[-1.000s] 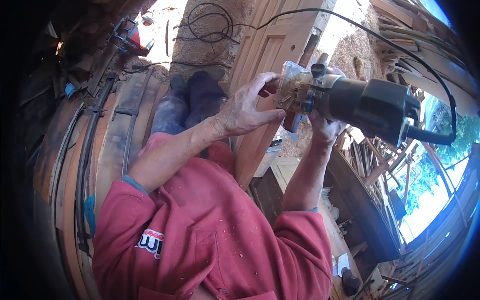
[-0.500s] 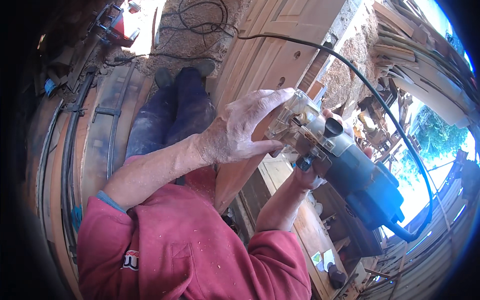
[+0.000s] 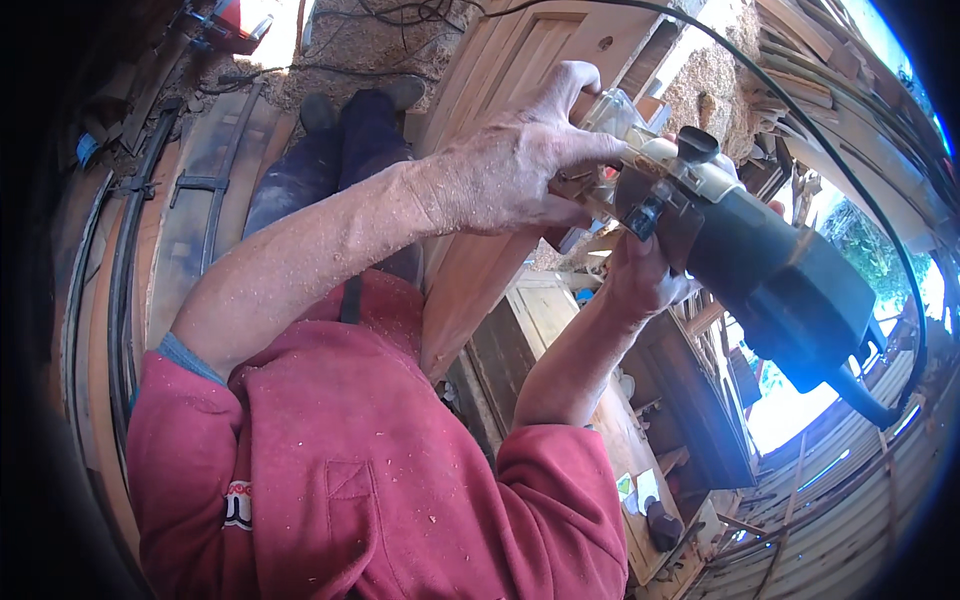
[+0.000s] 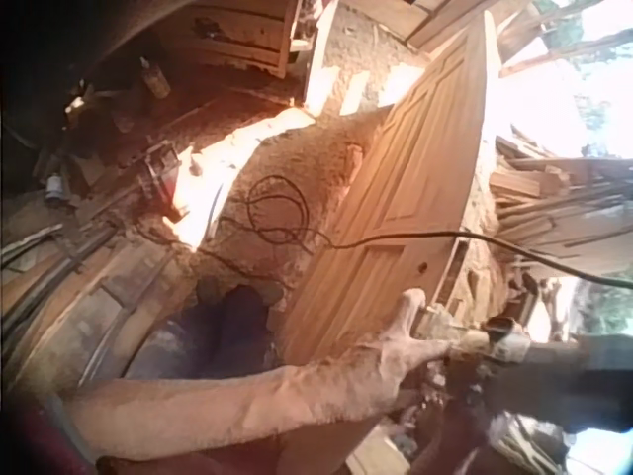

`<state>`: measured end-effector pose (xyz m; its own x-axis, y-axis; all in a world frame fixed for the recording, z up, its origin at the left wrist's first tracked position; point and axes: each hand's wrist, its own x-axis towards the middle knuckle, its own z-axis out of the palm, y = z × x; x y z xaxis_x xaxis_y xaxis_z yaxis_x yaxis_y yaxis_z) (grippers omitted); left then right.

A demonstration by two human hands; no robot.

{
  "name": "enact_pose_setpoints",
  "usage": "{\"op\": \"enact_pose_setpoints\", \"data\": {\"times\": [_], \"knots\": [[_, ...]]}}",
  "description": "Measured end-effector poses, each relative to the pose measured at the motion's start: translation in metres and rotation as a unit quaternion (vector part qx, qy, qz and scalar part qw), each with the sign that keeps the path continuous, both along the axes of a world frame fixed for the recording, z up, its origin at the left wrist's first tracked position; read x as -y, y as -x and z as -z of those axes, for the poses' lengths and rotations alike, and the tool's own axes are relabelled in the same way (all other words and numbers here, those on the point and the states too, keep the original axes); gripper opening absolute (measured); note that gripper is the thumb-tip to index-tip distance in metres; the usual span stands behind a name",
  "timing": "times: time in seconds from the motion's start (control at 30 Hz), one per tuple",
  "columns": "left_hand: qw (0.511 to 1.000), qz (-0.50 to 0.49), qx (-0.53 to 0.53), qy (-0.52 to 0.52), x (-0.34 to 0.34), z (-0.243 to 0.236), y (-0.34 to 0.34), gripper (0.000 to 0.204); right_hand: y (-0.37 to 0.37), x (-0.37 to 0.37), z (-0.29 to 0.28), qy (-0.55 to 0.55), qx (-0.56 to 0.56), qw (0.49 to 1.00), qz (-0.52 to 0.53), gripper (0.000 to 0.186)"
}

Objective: The person installs hardware onto a wooden door using a chisel, a hammer, and a power router. They use the chisel and hammer to clear wood from pre-cut recesses, measure fit with metal hardware pieces, and use a power router to refine the cut-out area on the door edge.

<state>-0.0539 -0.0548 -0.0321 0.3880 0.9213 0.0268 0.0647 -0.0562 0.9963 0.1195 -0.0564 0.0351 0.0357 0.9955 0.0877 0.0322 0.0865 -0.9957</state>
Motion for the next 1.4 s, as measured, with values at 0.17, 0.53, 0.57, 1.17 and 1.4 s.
{"op": "enact_pose_setpoints", "data": {"times": [0.17,0.53,0.57,1.17,1.4], "knots": [[0.997,0.045,-0.050,0.037,-0.014,-0.020,0.002,0.073,0.000,-0.006,0.000,-0.007,0.060,0.998,0.000,0.098],[0.992,-0.123,0.025,-0.017,0.013,0.000,-0.024,0.063,-0.020,-0.010,0.004,-0.012,0.065,0.998,-0.017,0.083],[0.992,-0.116,0.035,-0.024,0.014,0.000,-0.021,0.063,-0.021,-0.008,0.005,-0.001,0.065,0.998,-0.016,0.083],[0.997,-0.075,0.009,-0.002,0.016,0.005,-0.020,0.072,-0.006,0.001,0.008,-0.068,0.017,0.997,-0.018,0.097],[0.999,-0.008,0.016,0.041,0.017,0.001,-0.009,0.078,-0.015,0.003,0.011,-0.106,0.095,0.989,-0.046,0.099]]}}
